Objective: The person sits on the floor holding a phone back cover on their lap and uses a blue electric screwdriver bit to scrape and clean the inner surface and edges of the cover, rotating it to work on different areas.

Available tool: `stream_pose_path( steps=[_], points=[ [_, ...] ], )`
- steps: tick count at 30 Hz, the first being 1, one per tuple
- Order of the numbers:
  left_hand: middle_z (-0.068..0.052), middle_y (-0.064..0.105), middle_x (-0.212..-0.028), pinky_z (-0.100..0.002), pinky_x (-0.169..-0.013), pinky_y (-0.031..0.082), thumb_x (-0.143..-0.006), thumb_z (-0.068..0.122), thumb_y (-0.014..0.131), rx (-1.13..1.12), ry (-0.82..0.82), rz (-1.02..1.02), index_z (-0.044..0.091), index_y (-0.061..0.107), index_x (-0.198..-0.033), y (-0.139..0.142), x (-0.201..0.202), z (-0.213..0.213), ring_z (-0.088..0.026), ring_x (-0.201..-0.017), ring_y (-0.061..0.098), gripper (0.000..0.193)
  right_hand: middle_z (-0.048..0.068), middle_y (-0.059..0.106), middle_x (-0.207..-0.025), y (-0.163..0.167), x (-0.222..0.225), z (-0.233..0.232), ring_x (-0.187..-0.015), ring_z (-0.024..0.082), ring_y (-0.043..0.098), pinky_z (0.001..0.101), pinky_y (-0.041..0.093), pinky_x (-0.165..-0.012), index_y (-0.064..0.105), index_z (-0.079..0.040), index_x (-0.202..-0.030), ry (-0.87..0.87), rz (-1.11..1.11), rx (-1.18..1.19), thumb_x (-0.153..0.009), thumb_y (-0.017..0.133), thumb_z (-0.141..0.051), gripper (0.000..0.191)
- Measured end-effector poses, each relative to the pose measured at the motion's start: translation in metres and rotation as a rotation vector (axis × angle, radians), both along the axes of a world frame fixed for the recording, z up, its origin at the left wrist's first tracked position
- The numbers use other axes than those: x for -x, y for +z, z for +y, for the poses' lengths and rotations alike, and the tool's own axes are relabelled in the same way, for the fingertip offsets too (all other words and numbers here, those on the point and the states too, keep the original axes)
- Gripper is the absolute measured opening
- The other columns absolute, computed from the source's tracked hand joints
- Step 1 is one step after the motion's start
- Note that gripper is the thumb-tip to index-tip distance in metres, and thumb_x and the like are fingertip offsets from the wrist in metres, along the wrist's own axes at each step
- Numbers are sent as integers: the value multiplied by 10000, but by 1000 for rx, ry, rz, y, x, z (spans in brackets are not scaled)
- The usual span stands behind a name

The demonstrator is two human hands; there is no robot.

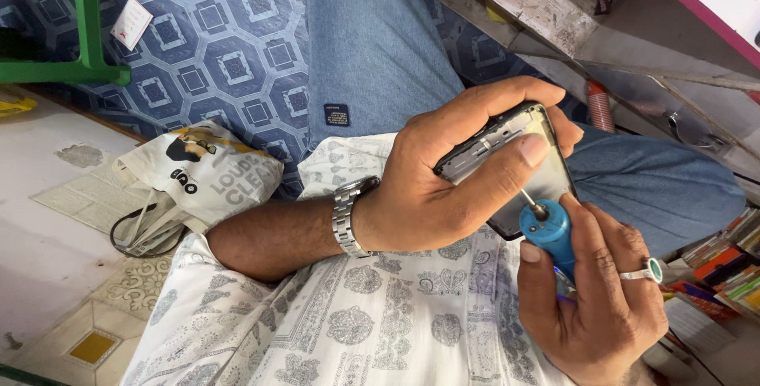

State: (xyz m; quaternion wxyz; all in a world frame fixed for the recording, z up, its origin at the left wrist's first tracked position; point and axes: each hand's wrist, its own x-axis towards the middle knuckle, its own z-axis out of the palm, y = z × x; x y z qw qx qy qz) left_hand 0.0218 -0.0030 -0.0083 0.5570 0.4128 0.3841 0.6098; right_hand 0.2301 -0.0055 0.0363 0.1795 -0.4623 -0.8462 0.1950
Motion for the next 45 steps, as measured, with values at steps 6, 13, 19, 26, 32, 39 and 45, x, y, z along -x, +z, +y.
stream_pose_path(
  steps=[6,13,19,26,32,39,45],
  points=[
    [-99,712,-1240,-246,-992,581,-1211,100,582,4,-3,-12,20,493,-1465,1,0,0,-103,-1120,667,280,233,702,-1138,1,2,1,-954,303,734,348,592,-780,653,93,-1306,1,-1,-3,-983,759,-109,396],
    [-100,714,-1234,-242,-975,584,-1209,95,572,14,2,-19,15,496,-1461,1,0,1,-101,-1106,670,275,222,706,-1147,-1,1,0,-984,302,731,350,594,-817,651,89,-1301,20,14,-9,-995,756,-98,373],
    [-102,715,-1234,-242,-967,583,-1208,93,568,31,-6,-25,11,496,-1462,3,0,0,-100,-1097,670,277,230,705,-1160,-1,2,-1,-1007,309,736,352,599,-836,643,101,-1273,17,23,-8,-998,761,-92,355],
    [-95,717,-1238,-241,-983,580,-1215,116,574,25,-7,-14,18,498,-1462,1,0,-1,-97,-1111,668,277,235,702,-1149,0,4,-1,-990,306,740,348,599,-810,646,96,-1308,7,13,2,-1001,758,-100,381],
    [-87,721,-1235,-238,-996,582,-1228,154,597,-6,9,18,31,503,-1464,0,0,-1,-95,-1124,668,282,247,702,-1136,3,6,1,-966,316,738,358,596,-775,650,101,-1305,5,-17,-5,-982,753,-113,402],
    [-93,715,-1241,-238,-965,589,-1219,142,571,27,-15,-25,23,497,-1464,0,1,0,-93,-1105,671,282,234,701,-1147,0,3,1,-999,300,741,343,604,-796,640,102,-1288,23,3,10,-1025,750,-132,368],
    [-100,715,-1243,-245,-953,596,-1218,146,546,53,-28,-42,22,487,-1466,2,1,0,-103,-1099,677,283,238,701,-1136,-1,1,0,-992,309,738,351,599,-796,645,101,-1291,26,5,3,-1010,752,-115,370]
  ],
)
